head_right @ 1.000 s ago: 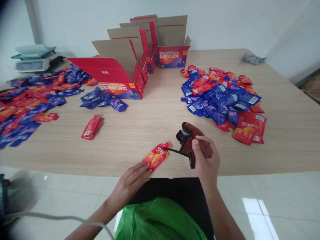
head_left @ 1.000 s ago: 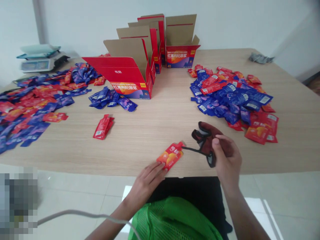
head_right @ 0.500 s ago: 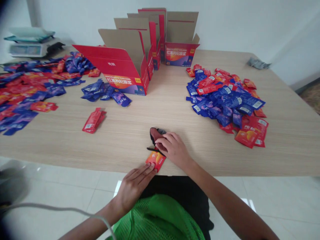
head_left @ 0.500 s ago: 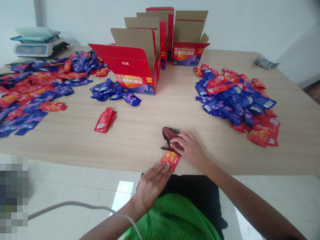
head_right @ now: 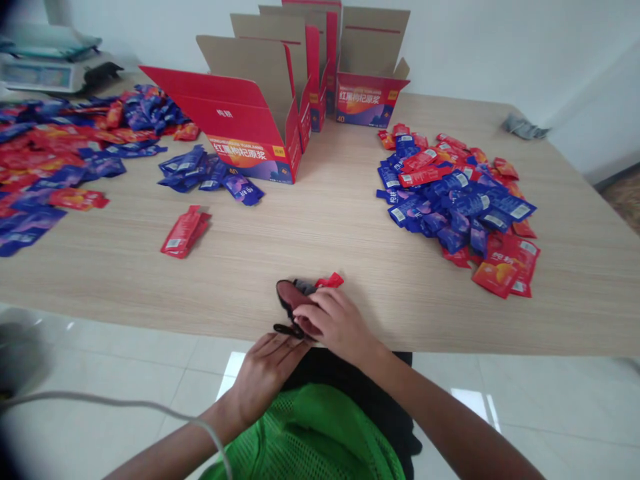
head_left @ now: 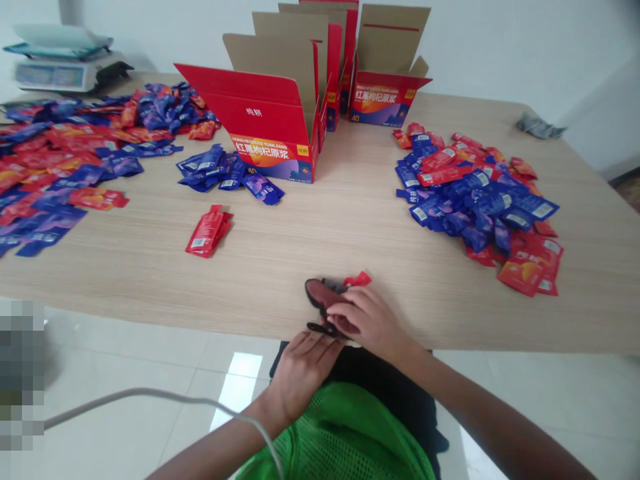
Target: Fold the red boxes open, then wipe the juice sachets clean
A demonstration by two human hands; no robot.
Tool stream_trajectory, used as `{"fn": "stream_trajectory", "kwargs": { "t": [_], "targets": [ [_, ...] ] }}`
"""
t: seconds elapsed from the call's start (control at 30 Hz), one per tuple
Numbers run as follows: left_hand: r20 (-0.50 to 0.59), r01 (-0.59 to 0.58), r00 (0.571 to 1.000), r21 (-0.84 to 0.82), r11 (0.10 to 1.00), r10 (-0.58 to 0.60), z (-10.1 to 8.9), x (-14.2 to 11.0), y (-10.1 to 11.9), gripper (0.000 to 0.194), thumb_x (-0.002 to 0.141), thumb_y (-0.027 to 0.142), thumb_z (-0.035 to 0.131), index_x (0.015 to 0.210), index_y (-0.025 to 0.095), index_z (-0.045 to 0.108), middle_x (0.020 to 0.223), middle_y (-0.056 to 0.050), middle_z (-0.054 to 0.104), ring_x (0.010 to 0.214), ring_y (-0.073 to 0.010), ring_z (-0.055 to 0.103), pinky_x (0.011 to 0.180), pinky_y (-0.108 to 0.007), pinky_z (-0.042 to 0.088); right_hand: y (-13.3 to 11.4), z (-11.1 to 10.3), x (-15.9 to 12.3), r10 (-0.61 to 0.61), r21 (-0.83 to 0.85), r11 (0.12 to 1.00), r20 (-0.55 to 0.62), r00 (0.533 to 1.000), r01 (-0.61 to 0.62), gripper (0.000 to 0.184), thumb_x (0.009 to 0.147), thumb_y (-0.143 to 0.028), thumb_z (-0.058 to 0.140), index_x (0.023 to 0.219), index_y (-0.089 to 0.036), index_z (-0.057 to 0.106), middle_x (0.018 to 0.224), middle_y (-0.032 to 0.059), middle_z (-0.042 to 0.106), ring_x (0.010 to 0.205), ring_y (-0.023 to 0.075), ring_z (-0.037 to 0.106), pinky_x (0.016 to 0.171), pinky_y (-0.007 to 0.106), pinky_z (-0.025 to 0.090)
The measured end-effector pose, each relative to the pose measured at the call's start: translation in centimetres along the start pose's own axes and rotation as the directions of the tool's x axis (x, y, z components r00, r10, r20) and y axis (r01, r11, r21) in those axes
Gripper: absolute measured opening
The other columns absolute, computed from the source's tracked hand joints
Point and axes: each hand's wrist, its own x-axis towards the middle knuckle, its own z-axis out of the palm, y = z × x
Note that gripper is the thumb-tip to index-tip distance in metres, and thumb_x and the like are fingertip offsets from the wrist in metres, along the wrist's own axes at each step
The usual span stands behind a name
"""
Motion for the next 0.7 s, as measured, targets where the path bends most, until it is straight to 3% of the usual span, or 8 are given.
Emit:
{"fn": "stream_trajectory", "kwargs": {
  "t": [0.1, 0.2, 0.27, 0.37, 0.43, 0.53, 0.6, 0.7],
  "targets": [
    [0.020, -0.024, 1.000, 0.038, 0.999, 0.023, -0.4, 0.1, 0.0, 0.038, 0.110, 0.011, 0.039, 0.139, 0.015, 0.064, 0.138, -0.008, 0.071, 0.124, -0.0228, 0.066, 0.099, -0.036, 0.054, 4.2, -0.5, 0.7, 0.039, -0.096, 0.995, -0.028, 0.999, -0.042, 0.015, 0.099, -0.027, 0.067, 0.114, -0.027, 0.071, 0.109, 0.0065, 0.072, 0.108, 0.0247, 0.063, 0.099, 0.044, 0.056],
    [0.022, -0.030, 0.999, 0.068, 0.997, 0.029, -0.4, -0.1, 0.0, 0.039, 0.110, 0.011, 0.038, 0.140, 0.016, 0.063, 0.141, -0.007, 0.069, 0.129, -0.0229, 0.064, 0.101, -0.036, 0.052, 8.1, -2.0, 2.2, 0.060, -0.219, 0.973, -0.067, 0.996, -0.073, 0.014, 0.100, -0.027, 0.065, 0.112, -0.026, 0.072, 0.108, 0.0073, 0.072, 0.106, 0.0256, 0.063, 0.096, 0.044, 0.055],
    [0.018, -0.024, 1.000, 0.078, 0.997, 0.022, -0.3, -0.1, 0.1, 0.038, 0.111, 0.013, 0.038, 0.140, 0.017, 0.064, 0.140, -0.006, 0.070, 0.128, -0.0230, 0.064, 0.100, -0.036, 0.052, 9.1, -3.3, 3.2, 0.087, -0.268, 0.955, -0.166, 0.982, -0.130, 0.013, 0.101, -0.027, 0.065, 0.111, -0.025, 0.072, 0.107, 0.0081, 0.071, 0.105, 0.0261, 0.064, 0.095, 0.044, 0.055],
    [0.013, -0.016, 1.000, 0.089, 0.996, 0.015, 0.0, -0.2, 0.3, 0.038, 0.111, 0.015, 0.040, 0.140, 0.018, 0.064, 0.140, -0.007, 0.069, 0.128, -0.0236, 0.063, 0.098, -0.036, 0.052, 7.0, -4.5, 3.7, 0.157, -0.152, 0.960, -0.401, 0.903, -0.234, 0.015, 0.098, -0.029, 0.070, 0.113, -0.024, 0.071, 0.109, 0.0090, 0.069, 0.104, 0.0253, 0.065, 0.094, 0.043, 0.056],
    [0.017, -0.014, 1.000, 0.082, 0.997, 0.012, 0.1, -0.2, 0.4, 0.037, 0.111, 0.014, 0.041, 0.140, 0.017, 0.063, 0.138, -0.008, 0.070, 0.126, -0.0240, 0.064, 0.095, -0.037, 0.053, 3.8, -4.3, 3.1, 0.176, -0.021, 0.978, -0.441, 0.880, -0.207, 0.020, 0.096, -0.028, 0.072, 0.116, -0.026, 0.069, 0.112, 0.0086, 0.068, 0.106, 0.0240, 0.066, 0.094, 0.042, 0.057],
    [-0.004, 0.011, 1.000, 0.030, 1.000, -0.010, 0.3, -0.2, 0.6, 0.030, 0.109, 0.014, 0.045, 0.117, 0.018, 0.074, 0.107, -0.006, 0.079, 0.100, -0.0225, 0.071, 0.088, -0.036, 0.054, -0.5, -2.6, 1.1, 0.031, 0.075, 0.997, -0.198, 0.980, -0.016, 0.021, 0.096, -0.025, 0.072, 0.117, -0.028, 0.069, 0.113, 0.0065, 0.070, 0.107, 0.0224, 0.066, 0.093, 0.039, 0.059],
    [-0.004, 0.022, 1.000, -0.004, 1.000, -0.022, 0.3, -0.2, 0.6, 0.028, 0.108, 0.015, 0.048, 0.101, 0.018, 0.075, 0.087, -0.003, 0.077, 0.086, -0.0211, 0.070, 0.085, -0.036, 0.054, -1.5, -1.2, 0.0, -0.045, 0.088, 0.995, -0.065, 0.997, 0.051, 0.016, 0.098, -0.024, 0.069, 0.113, -0.027, 0.069, 0.110, 0.0057, 0.070, 0.107, 0.0218, 0.065, 0.095, 0.038, 0.059],
    [0.029, 0.013, 0.999, 0.007, 1.000, -0.013, 0.0, 0.0, 0.6, 0.028, 0.108, 0.014, 0.049, 0.123, 0.018, 0.072, 0.111, -0.006, 0.079, 0.104, -0.0228, 0.071, 0.093, -0.036, 0.054, 0.2, 0.0, -0.5, -0.040, 0.026, 0.999, -0.038, 0.998, 0.041, 0.013, 0.098, -0.024, 0.068, 0.112, -0.025, 0.070, 0.107, 0.0062, 0.070, 0.108, 0.0226, 0.063, 0.098, 0.040, 0.058]
  ]
}}
